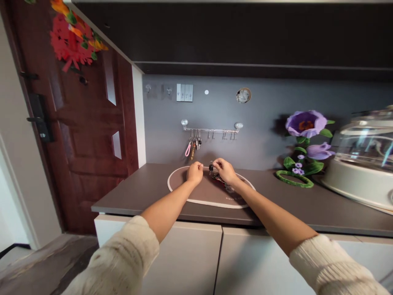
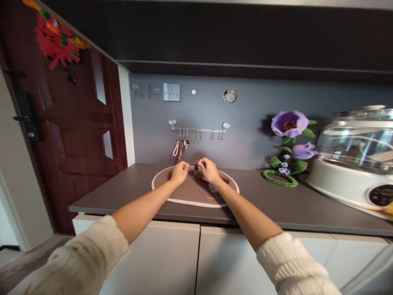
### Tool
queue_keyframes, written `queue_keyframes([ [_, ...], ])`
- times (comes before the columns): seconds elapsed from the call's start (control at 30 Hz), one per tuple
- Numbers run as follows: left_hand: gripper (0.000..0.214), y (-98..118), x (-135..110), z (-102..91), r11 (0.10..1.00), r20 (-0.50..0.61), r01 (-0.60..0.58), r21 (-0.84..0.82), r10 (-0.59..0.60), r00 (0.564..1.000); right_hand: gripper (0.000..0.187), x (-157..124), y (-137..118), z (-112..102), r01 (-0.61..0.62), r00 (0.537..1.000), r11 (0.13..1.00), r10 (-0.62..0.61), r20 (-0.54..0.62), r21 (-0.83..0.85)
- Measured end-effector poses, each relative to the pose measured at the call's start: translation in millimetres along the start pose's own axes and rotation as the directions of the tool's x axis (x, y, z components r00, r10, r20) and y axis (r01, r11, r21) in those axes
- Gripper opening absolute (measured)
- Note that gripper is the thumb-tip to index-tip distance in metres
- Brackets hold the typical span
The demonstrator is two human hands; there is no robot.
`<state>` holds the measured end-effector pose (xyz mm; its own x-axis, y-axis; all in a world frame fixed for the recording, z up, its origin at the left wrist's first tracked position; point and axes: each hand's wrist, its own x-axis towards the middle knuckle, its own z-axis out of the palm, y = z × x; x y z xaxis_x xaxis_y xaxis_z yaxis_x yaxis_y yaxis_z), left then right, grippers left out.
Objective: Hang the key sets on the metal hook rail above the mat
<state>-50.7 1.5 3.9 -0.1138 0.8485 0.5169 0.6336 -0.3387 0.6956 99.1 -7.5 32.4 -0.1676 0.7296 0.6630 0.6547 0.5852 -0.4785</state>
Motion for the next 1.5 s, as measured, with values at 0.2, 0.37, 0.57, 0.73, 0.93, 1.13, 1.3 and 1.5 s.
queue_keyframes([
  [0.2, 0.020, 0.1, 0.7, 1.0, 0.999, 0.011, 0.040, -0.006, -0.040, 0.999, 0.014, 39.7, -13.4, -2.9, -0.051, 0.997, 0.998, 0.050, -0.060, -0.019],
  [0.37, 0.020, -3.5, 2.1, 6.8, 0.999, 0.036, 0.026, -0.031, -0.025, 0.999, 0.015, 73.0, -22.1, -3.7, -0.135, 0.983, 0.989, 0.127, -0.132, -0.053],
  [0.57, 0.021, -4.4, 1.9, 9.6, 0.999, 0.077, 0.027, -0.029, -0.025, 0.997, 0.021, 102.7, -18.4, -0.2, -0.247, 0.946, 0.969, 0.237, -0.221, -0.018],
  [0.73, 0.021, -4.7, 2.0, 10.3, 1.000, 0.081, 0.025, -0.001, -0.025, 0.996, 0.023, 119.2, -11.0, 9.6, -0.313, 0.912, 0.949, 0.311, -0.267, 0.037],
  [0.93, 0.021, -4.2, 2.0, 10.4, 0.999, 0.087, 0.033, 0.008, -0.033, 0.996, 0.023, 130.2, -3.3, 20.7, -0.397, 0.856, 0.913, 0.405, -0.322, 0.095],
  [1.13, 0.021, -1.4, 0.4, 7.3, 0.999, 0.099, 0.048, 0.009, -0.048, 0.994, 0.017, 138.0, 7.6, 26.0, -0.397, 0.823, 0.897, 0.442, -0.355, 0.197],
  [1.3, 0.020, -0.3, 0.6, 6.3, 0.999, 0.100, 0.044, 0.003, -0.044, 0.994, 0.014, 143.8, 14.8, 30.4, -0.302, 0.844, 0.907, 0.397, -0.360, 0.292],
  [1.5, 0.021, 1.2, -0.4, 4.5, 0.999, 0.102, 0.045, 0.019, -0.047, 0.994, 0.014, 139.5, 14.8, 30.4, -0.329, 0.858, 0.901, 0.410, -0.310, 0.282],
])
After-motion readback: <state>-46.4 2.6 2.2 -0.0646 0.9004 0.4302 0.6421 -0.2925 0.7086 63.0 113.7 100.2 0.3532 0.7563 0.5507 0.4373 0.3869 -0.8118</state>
